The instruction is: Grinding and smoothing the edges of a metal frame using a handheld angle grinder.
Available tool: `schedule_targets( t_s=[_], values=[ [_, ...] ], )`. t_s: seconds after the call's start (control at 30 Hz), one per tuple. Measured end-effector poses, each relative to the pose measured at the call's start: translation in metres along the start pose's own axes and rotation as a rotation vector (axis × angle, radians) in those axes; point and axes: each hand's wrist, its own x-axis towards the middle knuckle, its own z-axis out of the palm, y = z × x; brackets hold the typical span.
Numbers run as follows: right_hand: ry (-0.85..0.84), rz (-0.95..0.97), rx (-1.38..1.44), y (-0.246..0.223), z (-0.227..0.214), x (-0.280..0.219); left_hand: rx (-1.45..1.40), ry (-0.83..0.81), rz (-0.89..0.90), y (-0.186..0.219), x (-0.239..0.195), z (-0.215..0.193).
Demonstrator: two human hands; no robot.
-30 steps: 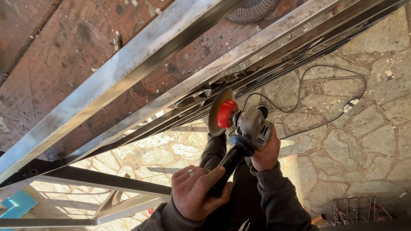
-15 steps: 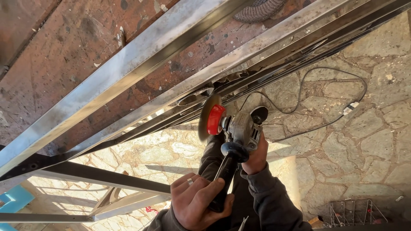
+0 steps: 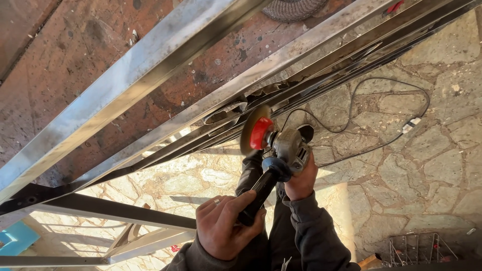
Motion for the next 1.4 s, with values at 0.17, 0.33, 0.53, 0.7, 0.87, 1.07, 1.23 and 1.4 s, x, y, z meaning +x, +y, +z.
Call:
schedule_targets(
  t_s=[0.17,0.33,0.53,0.7,0.87,1.07,1.23,1.4],
  values=[
    [0.12,0.291,0.473,0.006,-0.006,0.007,-0.029,-0.037,0.009,0.002,0.009,0.002],
    [-0.02,0.134,-0.167,-0.007,-0.006,0.003,-0.012,-0.007,-0.004,0.0,0.008,0.002],
    [0.037,0.071,0.056,-0.008,-0.008,0.002,-0.045,-0.006,-0.053,0.0,0.006,0.002],
    [-0.035,0.009,0.022,-0.012,-0.007,0.001,-0.02,0.022,-0.048,-0.001,0.003,0.002],
    [0.07,0.018,-0.046,-0.013,-0.018,0.013,-0.071,-0.03,-0.082,0.001,0.011,0.003],
    [-0.045,-0.028,-0.156,-0.022,-0.01,0.005,0.002,-0.012,-0.08,-0.003,-0.002,0.0],
    [0.116,0.064,-0.298,-0.028,-0.014,0.015,-0.02,0.009,-0.084,0.001,0.01,-0.003],
    [-0.062,-0.031,-0.194,-0.027,-0.008,0.007,0.021,-0.008,-0.059,0.003,0.002,-0.007]
  ],
)
